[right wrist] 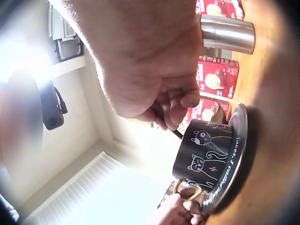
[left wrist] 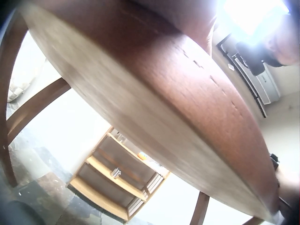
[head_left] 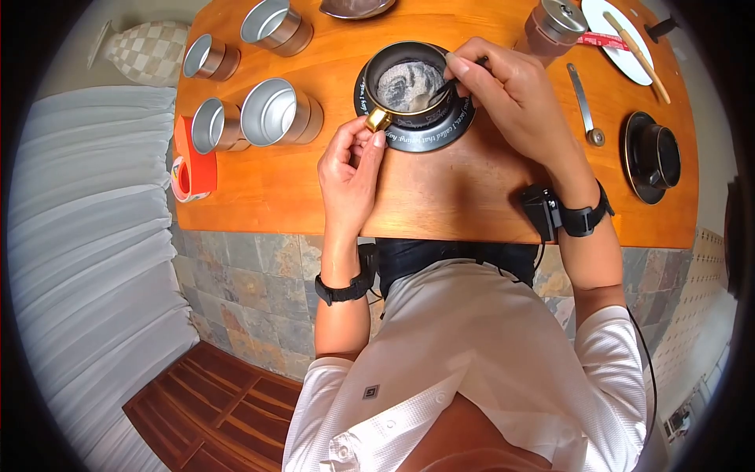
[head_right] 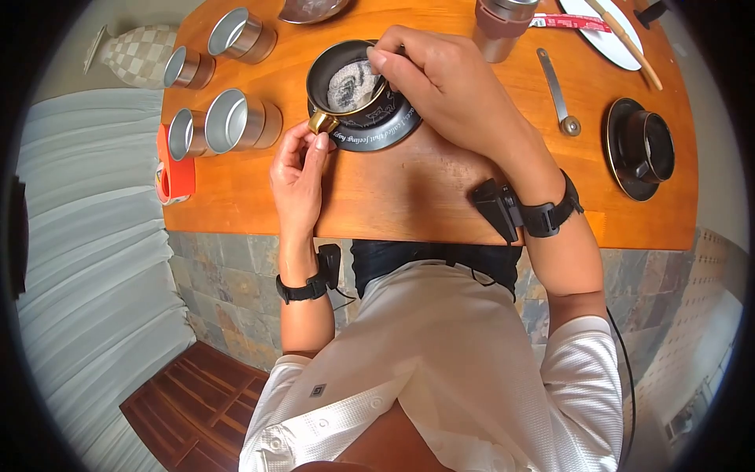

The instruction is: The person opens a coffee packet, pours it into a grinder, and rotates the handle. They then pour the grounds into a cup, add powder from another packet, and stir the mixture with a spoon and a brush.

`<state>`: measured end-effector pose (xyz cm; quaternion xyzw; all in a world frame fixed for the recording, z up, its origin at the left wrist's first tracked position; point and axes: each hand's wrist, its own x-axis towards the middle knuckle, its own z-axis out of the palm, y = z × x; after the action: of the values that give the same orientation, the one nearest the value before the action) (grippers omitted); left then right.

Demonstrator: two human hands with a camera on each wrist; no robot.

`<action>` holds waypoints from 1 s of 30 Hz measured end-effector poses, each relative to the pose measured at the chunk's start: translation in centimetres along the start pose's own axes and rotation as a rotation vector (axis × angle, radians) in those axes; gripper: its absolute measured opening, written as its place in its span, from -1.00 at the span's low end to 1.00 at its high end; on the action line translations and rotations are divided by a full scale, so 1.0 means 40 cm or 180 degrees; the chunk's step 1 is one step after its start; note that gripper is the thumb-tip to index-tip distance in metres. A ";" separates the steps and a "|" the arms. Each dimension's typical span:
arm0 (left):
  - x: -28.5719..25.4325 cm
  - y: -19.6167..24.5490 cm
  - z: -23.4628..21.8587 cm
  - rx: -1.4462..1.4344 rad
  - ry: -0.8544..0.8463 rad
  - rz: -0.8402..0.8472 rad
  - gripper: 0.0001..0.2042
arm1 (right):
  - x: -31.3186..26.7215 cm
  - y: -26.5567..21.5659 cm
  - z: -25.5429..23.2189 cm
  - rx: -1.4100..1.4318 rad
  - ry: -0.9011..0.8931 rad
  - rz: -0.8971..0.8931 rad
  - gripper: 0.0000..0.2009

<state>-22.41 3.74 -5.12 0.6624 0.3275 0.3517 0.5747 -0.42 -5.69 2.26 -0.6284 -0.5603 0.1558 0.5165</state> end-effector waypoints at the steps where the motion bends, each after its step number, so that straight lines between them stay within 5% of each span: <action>1: 0.000 0.000 -0.001 -0.0008 0.0003 -0.0003 -0.76 | 0.000 0.000 0.002 0.0117 -0.0042 0.0125 -0.81; 4: 0.000 0.000 0.000 -0.0031 0.0001 -0.0027 -0.75 | 0.003 0.004 0.008 -0.0217 0.0273 -0.0178 -0.81; 11: -0.002 0.001 -0.003 0.0131 0.0040 -0.0107 -0.75 | 0.000 0.001 0.020 -0.0324 0.0042 -0.0300 -0.84; 16: -0.001 0.006 0.001 0.0100 0.0046 -0.0060 -0.75 | 0.013 0.008 0.028 -0.0828 0.0515 -0.0736 -0.86; 22: -0.002 0.017 0.003 0.0259 0.0081 -0.0094 -0.76 | 0.000 -0.016 0.025 -0.0482 0.0252 -0.0312 -0.87; 30: -0.001 0.007 0.001 0.0210 0.0059 -0.0028 -0.75 | 0.014 0.006 0.036 -0.0773 0.0510 -0.0745 -0.87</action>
<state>-22.40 3.65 -4.85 0.6762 0.3472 0.3443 0.5511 -1.22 -4.48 1.69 -0.6271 -0.6013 -0.0247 0.4944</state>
